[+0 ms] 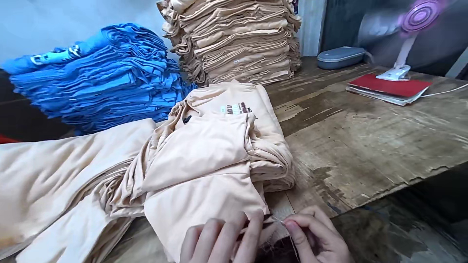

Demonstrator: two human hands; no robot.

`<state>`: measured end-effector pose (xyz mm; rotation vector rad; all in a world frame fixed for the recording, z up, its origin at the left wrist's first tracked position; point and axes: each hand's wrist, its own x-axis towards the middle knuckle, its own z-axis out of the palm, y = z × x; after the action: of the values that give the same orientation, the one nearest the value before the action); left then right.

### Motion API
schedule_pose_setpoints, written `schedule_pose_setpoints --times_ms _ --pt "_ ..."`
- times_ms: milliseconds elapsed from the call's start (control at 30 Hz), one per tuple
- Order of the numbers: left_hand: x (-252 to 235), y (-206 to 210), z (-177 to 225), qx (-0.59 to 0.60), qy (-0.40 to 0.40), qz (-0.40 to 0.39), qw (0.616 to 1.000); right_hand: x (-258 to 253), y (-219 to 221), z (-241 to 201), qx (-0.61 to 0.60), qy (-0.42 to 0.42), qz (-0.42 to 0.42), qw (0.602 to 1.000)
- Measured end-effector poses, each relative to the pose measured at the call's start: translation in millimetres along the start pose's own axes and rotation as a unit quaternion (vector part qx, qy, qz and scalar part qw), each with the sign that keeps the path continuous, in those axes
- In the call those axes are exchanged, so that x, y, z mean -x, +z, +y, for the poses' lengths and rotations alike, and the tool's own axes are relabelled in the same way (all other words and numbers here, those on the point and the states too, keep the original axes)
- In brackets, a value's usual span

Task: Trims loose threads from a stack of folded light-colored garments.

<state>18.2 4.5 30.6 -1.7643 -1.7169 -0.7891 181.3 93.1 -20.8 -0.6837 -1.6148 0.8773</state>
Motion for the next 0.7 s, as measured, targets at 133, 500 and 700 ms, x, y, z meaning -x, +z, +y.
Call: schedule_pose_setpoints --times_ms 133,500,700 --pt "2 2 13 -0.027 -0.014 -0.031 0.999 2 1 -2 -0.026 -0.003 -0.001 1.000" --pt "61 68 -13 0.113 -0.121 0.090 0.982 -15 20 23 -0.642 0.131 -0.028 0.755" --pt "57 55 -15 0.148 -0.128 0.086 0.977 -21 7 15 -0.187 0.070 -0.052 0.979"
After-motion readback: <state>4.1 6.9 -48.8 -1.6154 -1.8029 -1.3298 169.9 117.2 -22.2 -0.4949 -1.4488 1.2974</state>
